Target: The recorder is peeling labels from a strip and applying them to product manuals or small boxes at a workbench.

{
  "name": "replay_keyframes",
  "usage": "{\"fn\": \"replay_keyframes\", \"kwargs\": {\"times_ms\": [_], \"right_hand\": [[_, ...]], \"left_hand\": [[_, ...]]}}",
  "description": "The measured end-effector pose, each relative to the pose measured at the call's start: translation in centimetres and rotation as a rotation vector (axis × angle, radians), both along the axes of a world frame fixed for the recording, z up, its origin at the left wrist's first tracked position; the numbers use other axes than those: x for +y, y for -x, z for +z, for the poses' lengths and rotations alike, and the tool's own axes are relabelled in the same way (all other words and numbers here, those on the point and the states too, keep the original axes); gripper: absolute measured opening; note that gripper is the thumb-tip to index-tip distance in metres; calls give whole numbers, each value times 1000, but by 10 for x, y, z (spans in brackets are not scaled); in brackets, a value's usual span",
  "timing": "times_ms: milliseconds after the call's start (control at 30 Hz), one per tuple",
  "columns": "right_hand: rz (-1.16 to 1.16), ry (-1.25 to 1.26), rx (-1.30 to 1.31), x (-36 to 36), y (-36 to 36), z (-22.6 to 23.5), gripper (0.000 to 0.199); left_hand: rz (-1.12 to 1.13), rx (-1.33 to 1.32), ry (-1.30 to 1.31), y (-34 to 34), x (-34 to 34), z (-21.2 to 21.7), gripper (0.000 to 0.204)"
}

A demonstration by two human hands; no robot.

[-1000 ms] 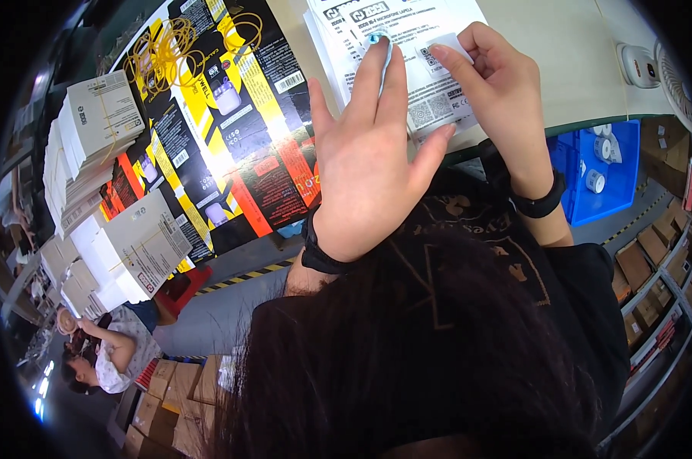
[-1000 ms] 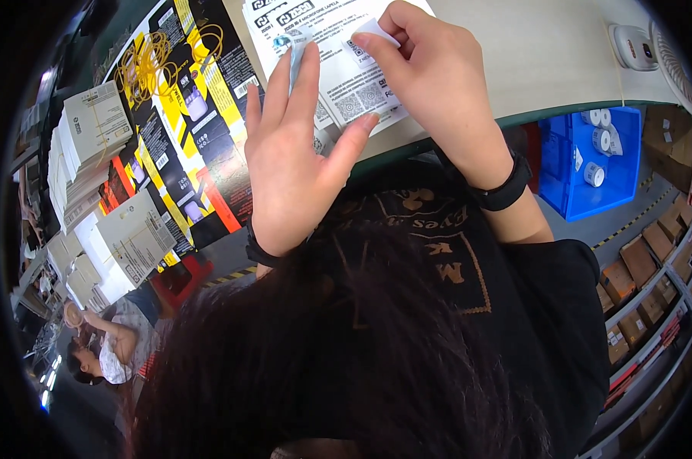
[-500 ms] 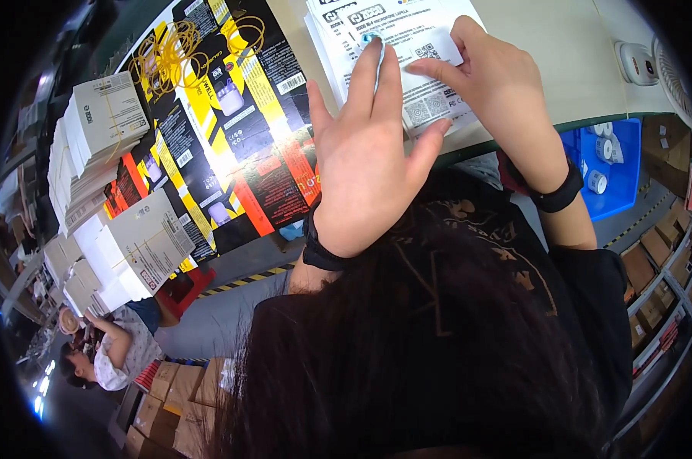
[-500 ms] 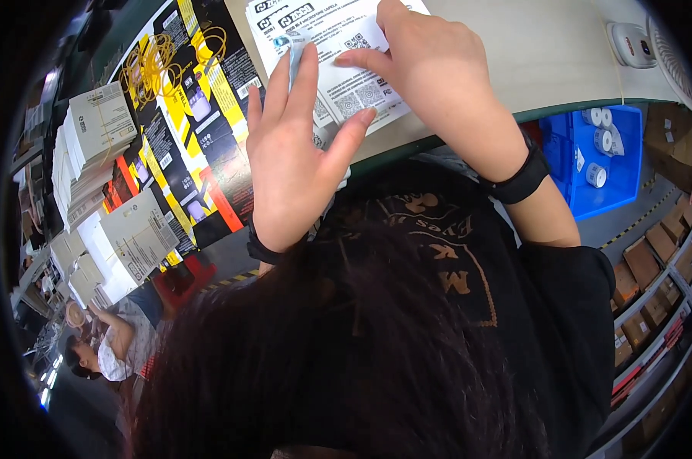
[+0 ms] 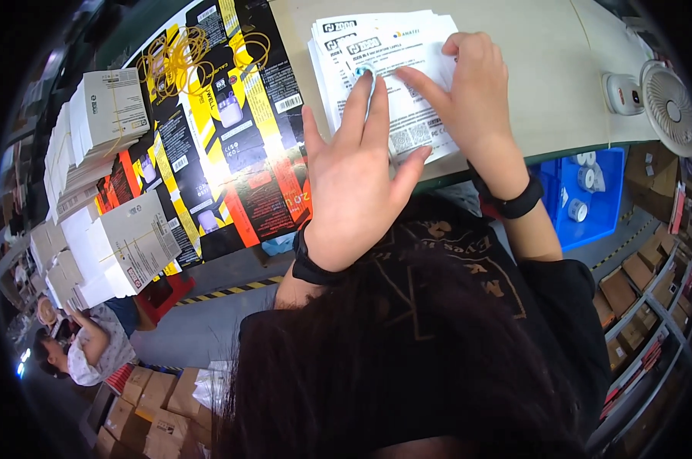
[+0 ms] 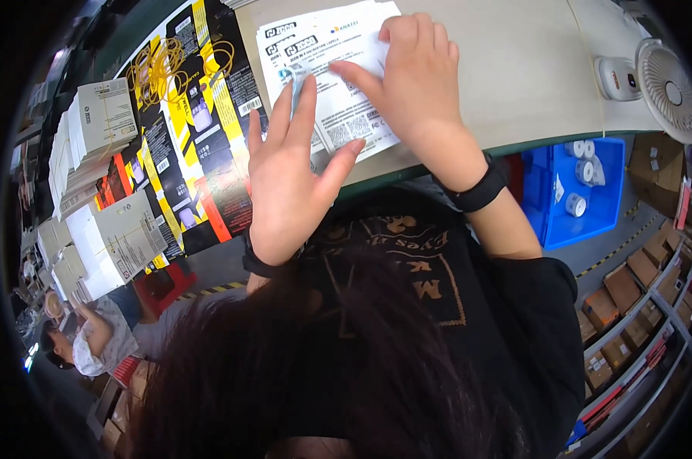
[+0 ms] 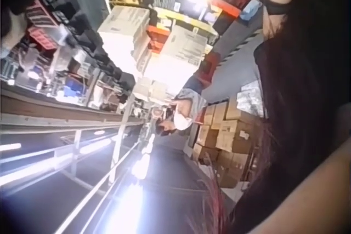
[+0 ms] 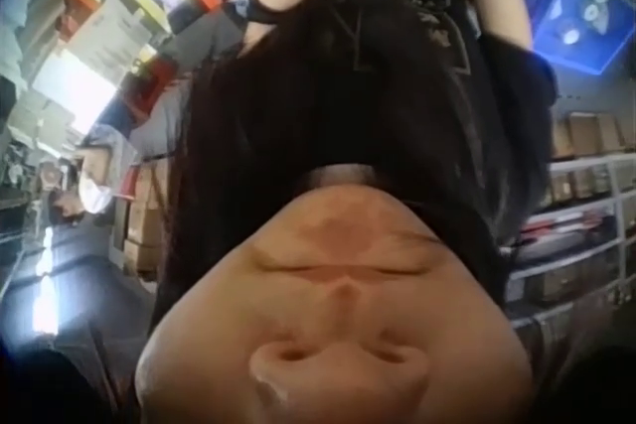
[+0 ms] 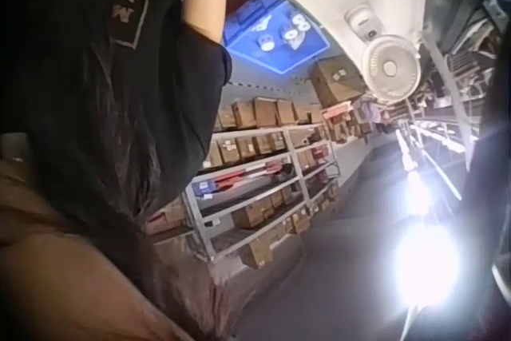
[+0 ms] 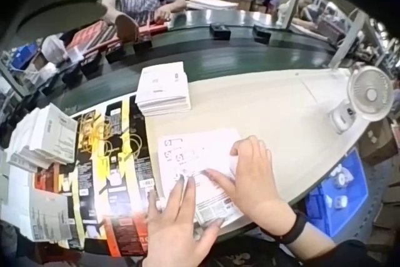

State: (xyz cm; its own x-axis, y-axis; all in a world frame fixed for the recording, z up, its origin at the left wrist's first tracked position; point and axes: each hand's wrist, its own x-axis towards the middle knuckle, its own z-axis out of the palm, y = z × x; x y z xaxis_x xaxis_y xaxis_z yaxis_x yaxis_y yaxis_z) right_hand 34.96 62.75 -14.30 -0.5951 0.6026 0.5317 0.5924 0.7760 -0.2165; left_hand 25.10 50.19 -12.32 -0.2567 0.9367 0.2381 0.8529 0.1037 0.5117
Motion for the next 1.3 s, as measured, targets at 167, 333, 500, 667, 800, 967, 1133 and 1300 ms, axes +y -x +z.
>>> {"fn": "replay_keyframes", "kwargs": {"times_ms": [167, 333, 500, 667, 800, 967, 1133, 1300], "right_hand": [[-50, 317, 120, 7, -8, -11, 39], [-8, 291, 194, 13, -12, -9, 45], [114, 97, 139, 3, -9, 1, 64], [243, 313, 8, 3, -13, 10, 88], [294, 405, -5, 11, -11, 10, 95], [325, 437, -25, 24, -2, 7, 94], [699, 372, 543, 28, 15, -8, 69], [201, 415, -65, 33, 18, 10, 71]], "left_hand": [[18, -5, 13, 1, -1, 1, 65], [12, -76, 28, 1, -1, 4, 63], [18, -81, 8, 1, -2, 1, 63], [23, -78, 15, 1, -3, 0, 63], [29, -121, 11, 1, -2, 2, 62], [33, -121, 27, 2, -3, 2, 62], [36, -116, 22, 1, -2, 3, 61], [51, -125, 12, 0, -1, 4, 60]]}}
